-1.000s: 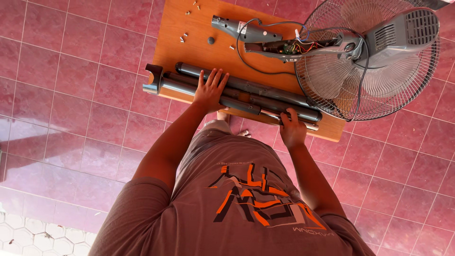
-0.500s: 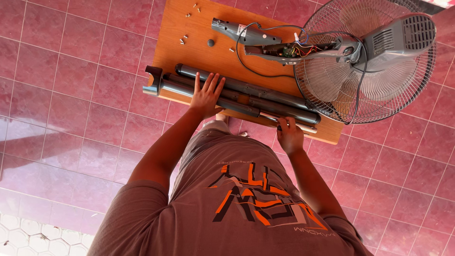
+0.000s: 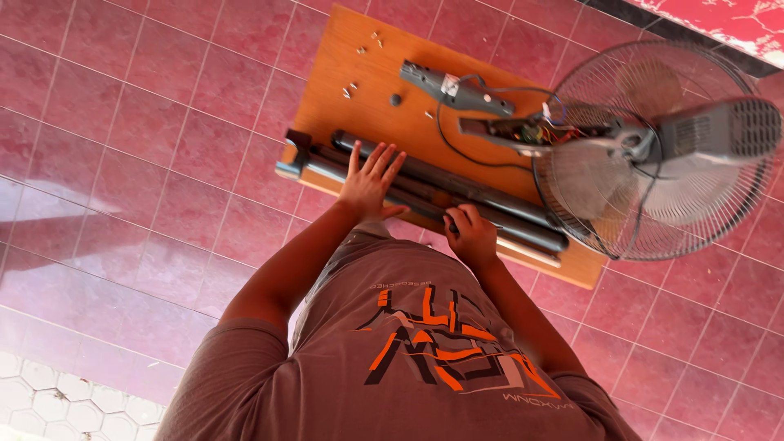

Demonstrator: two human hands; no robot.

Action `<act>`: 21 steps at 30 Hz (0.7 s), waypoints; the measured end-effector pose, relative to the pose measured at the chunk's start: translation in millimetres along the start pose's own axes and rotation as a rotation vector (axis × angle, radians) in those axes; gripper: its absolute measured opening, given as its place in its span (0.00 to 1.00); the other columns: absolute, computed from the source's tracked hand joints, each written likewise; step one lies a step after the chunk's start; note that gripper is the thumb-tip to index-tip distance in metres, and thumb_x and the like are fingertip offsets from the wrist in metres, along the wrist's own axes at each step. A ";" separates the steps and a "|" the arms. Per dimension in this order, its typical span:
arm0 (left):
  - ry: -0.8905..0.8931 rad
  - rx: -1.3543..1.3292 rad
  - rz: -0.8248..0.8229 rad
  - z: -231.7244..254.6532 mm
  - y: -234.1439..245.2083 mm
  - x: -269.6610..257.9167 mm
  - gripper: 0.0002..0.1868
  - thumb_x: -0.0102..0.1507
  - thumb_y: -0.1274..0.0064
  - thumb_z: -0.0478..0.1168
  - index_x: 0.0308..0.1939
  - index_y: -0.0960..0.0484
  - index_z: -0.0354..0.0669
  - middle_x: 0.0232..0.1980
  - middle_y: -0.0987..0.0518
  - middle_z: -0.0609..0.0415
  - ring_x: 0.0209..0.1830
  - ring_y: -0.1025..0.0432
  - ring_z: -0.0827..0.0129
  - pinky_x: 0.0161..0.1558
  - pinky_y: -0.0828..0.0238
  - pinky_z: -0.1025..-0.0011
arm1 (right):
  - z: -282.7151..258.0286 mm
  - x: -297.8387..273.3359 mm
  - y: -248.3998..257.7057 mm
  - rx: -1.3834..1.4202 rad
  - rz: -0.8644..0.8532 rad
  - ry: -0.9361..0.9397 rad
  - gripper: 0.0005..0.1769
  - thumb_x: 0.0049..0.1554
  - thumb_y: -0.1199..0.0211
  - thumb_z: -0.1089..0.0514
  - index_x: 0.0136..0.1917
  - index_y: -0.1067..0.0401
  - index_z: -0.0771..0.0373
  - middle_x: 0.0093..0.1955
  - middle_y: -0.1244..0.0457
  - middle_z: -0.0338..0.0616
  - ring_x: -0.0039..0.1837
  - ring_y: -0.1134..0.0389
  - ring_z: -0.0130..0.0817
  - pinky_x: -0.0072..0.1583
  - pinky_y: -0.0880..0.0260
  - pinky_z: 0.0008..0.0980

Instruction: The person assembles an electric fan by attaching the neck to the base, inserting the pole sections, and securing the fan head. They then connect the power cord to the fan head.

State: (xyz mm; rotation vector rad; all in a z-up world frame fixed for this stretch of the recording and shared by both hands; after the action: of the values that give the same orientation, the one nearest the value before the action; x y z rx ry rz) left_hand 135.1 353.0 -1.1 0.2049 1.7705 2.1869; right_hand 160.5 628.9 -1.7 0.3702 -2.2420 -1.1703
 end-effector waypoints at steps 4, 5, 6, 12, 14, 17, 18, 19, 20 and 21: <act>-0.003 -0.268 0.148 -42.3 10.9 21.8 0.38 0.66 0.43 0.54 0.75 0.34 0.41 0.66 0.27 0.47 0.67 0.33 0.53 0.67 0.39 0.52 | -6.5 64.0 -29.3 -0.018 -0.080 -0.079 0.08 0.59 0.31 0.58 0.52 0.26 0.57 0.49 0.35 0.40 0.39 0.30 0.43 0.40 0.30 0.38; 0.009 -0.275 0.198 -54.4 11.6 31.3 0.34 0.65 0.42 0.51 0.71 0.32 0.41 0.63 0.26 0.47 0.64 0.32 0.52 0.64 0.38 0.53 | -5.5 80.8 -39.9 -0.030 -0.070 -0.112 0.11 0.59 0.32 0.58 0.55 0.27 0.57 0.51 0.35 0.40 0.42 0.29 0.45 0.41 0.30 0.40; 0.021 -0.281 0.247 -63.9 11.0 44.0 0.31 0.64 0.41 0.48 0.68 0.30 0.41 0.59 0.25 0.47 0.61 0.31 0.52 0.62 0.36 0.55 | -3.0 97.5 -51.2 -0.042 -0.060 -0.146 0.14 0.58 0.33 0.57 0.57 0.28 0.57 0.53 0.35 0.41 0.44 0.29 0.47 0.42 0.29 0.42; -0.008 -0.293 0.284 -100.5 3.3 116.1 0.26 0.60 0.43 0.40 0.62 0.26 0.43 0.56 0.25 0.47 0.58 0.30 0.52 0.59 0.35 0.55 | 33.3 164.2 -119.6 -0.183 -0.126 -0.377 0.29 0.53 0.34 0.60 0.68 0.33 0.60 0.63 0.37 0.47 0.46 0.29 0.54 0.46 0.27 0.49; 0.006 -0.239 0.321 -106.0 -1.4 131.9 0.25 0.58 0.43 0.39 0.60 0.25 0.44 0.55 0.25 0.47 0.57 0.30 0.51 0.60 0.36 0.54 | 47.5 166.7 -139.3 -0.252 -0.177 -0.452 0.29 0.52 0.34 0.60 0.67 0.33 0.59 0.62 0.37 0.47 0.45 0.29 0.54 0.45 0.28 0.50; 0.137 -0.222 0.438 -124.7 -4.8 155.7 0.25 0.55 0.45 0.35 0.57 0.23 0.44 0.55 0.25 0.47 0.57 0.31 0.48 0.57 0.37 0.52 | 64.1 167.8 -161.6 -0.301 -0.203 -0.503 0.22 0.54 0.34 0.60 0.62 0.31 0.57 0.58 0.36 0.45 0.46 0.29 0.53 0.45 0.28 0.51; 0.209 -0.277 0.472 -137.3 -5.9 160.7 0.26 0.54 0.46 0.33 0.58 0.23 0.43 0.56 0.25 0.46 0.57 0.31 0.47 0.56 0.37 0.52 | 66.2 163.6 -164.4 -0.293 -0.190 -0.483 0.19 0.55 0.34 0.60 0.60 0.30 0.56 0.56 0.36 0.44 0.46 0.29 0.52 0.45 0.28 0.50; 0.285 -0.327 0.506 -153.9 -5.7 164.6 0.26 0.54 0.47 0.31 0.58 0.23 0.42 0.58 0.25 0.46 0.57 0.31 0.47 0.55 0.37 0.51 | 65.9 162.9 -167.6 -0.281 -0.175 -0.459 0.16 0.56 0.34 0.61 0.57 0.29 0.56 0.55 0.35 0.43 0.47 0.29 0.52 0.46 0.28 0.50; 0.274 -0.394 0.525 -169.6 -5.8 168.0 0.26 0.55 0.47 0.31 0.58 0.23 0.41 0.57 0.25 0.44 0.56 0.31 0.45 0.55 0.35 0.52 | 64.6 163.4 -169.3 -0.247 -0.163 -0.438 0.15 0.55 0.34 0.61 0.56 0.29 0.56 0.54 0.35 0.43 0.46 0.29 0.51 0.46 0.28 0.50; 0.266 -0.461 0.540 -185.6 -6.8 168.3 0.25 0.55 0.48 0.30 0.59 0.23 0.40 0.56 0.25 0.42 0.56 0.30 0.44 0.56 0.33 0.52 | 60.2 162.8 -170.0 -0.212 -0.156 -0.416 0.15 0.55 0.34 0.61 0.55 0.29 0.57 0.53 0.35 0.43 0.46 0.29 0.51 0.45 0.28 0.50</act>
State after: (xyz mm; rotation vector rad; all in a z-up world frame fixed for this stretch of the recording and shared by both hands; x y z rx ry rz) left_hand -78.9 238.6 -63.7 0.3222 1.3783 3.0668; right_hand -8.9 491.3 -108.4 0.2345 -2.4335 -1.6789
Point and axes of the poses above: each hand's wrist, its own x-axis towards the middle knuckle, its own y-axis out of the back of the hand, z = x × y, the point moved 1 cm from there along x, towards the middle knuckle
